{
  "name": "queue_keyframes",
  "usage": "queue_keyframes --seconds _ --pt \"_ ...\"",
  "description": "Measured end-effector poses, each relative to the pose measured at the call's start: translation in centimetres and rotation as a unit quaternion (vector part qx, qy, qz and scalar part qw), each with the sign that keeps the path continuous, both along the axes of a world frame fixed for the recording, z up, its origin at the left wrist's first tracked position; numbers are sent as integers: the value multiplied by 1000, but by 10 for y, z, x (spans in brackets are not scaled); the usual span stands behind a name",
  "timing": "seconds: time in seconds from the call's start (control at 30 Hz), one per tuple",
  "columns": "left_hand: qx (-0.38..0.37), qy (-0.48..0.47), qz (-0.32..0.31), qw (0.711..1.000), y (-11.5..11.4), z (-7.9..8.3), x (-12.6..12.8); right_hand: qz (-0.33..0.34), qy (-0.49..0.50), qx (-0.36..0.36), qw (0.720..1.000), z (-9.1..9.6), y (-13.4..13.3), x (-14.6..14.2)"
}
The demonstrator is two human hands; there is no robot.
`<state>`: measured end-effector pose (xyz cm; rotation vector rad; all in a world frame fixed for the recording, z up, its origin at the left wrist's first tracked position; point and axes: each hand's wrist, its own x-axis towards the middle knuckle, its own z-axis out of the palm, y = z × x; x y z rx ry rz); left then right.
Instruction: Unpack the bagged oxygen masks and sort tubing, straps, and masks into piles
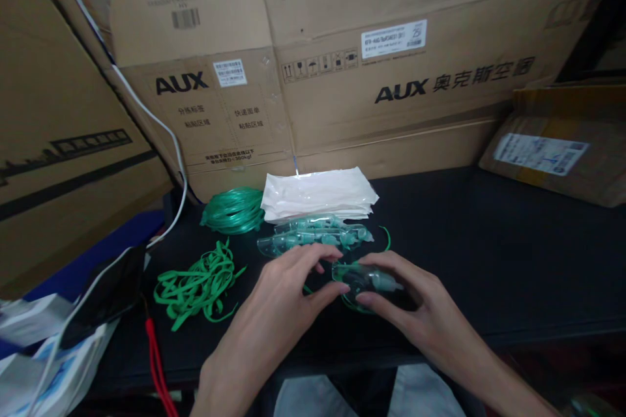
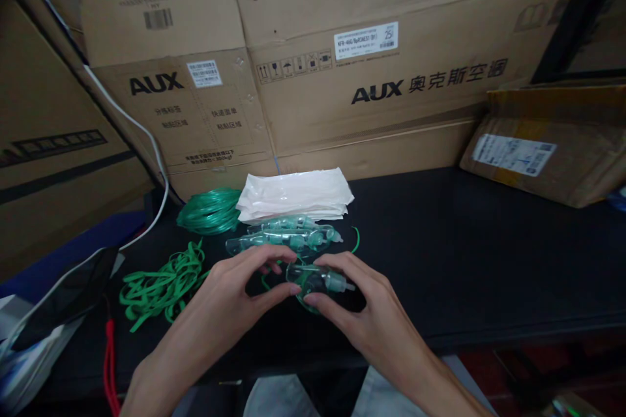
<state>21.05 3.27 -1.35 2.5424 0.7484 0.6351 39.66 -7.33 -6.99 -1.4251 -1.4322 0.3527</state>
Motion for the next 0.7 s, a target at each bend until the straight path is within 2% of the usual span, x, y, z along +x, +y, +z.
queue_keyframes --seconds 0.4,0.53,0.7 --pt "112 95 -9 989 -9 -3 -4 53 -1 -1 999 -3 -1 0" --pt "122 134 -13 983 -15 1 -2 74 -7 4 997 -4 -1 0" --pt "90 120 -36 988 -15 -1 -2 102 -2 4 995 -4 -2 0"
